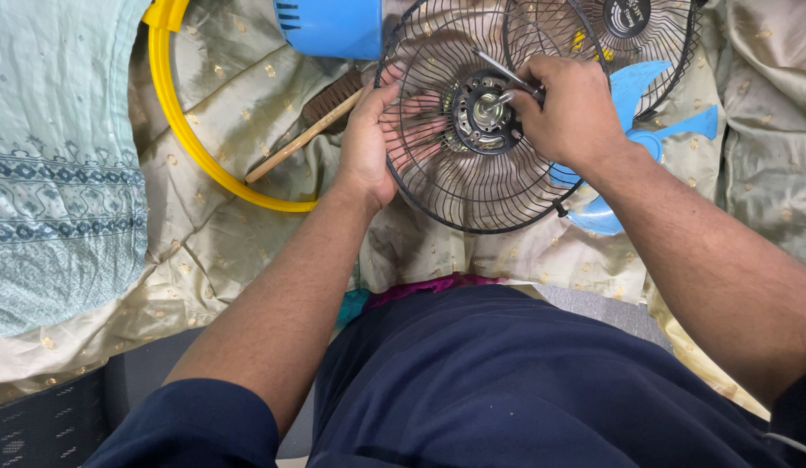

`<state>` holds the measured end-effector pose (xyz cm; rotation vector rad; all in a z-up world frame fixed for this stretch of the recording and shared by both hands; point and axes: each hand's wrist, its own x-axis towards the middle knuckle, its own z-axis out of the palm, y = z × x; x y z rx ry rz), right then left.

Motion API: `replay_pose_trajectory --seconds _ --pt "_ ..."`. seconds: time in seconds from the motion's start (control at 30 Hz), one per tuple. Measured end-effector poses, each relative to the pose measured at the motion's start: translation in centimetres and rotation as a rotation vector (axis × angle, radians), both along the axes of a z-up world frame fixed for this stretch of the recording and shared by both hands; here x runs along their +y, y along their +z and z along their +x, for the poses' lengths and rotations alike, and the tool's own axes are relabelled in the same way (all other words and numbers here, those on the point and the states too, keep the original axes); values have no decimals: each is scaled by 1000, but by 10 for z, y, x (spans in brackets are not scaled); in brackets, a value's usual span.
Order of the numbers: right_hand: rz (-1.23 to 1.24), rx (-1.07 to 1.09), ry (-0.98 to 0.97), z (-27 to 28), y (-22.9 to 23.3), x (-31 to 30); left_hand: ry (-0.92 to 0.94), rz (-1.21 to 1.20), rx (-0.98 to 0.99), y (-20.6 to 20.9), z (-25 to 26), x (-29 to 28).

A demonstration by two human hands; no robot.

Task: The person uses a screwdriver to loosen and remove the central nut securing the front grill of an electric fan. They hold the grill with one hand while turning the screwdriver with the other, then set the grill aside.

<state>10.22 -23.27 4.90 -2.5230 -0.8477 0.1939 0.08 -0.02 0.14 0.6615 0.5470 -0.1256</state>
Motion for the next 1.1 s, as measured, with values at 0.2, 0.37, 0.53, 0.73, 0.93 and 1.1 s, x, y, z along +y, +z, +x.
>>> replay_pose_trajectory --seconds 0.2,0.37,0.53,0.73,0.93,1.1 --pt "-118 -80 -79 0 -5 6 -9 -4 -20 0 0 0" --pt "-169 -13 -147 -4 -3 14 -7 -6 5 0 0 1" --pt "-163 -36 -164 -3 0 16 -12 -6 -3 -1 0 1" --pt "-69 71 -179 0 12 6 -8 -12 -20 -3 -1 1" --pt "-5 107 -50 2 23 -4 -7 -1 42 -7 0 0" --pt "67 -68 129 -1 11 -1 -12 -15 45 -9 0 0"
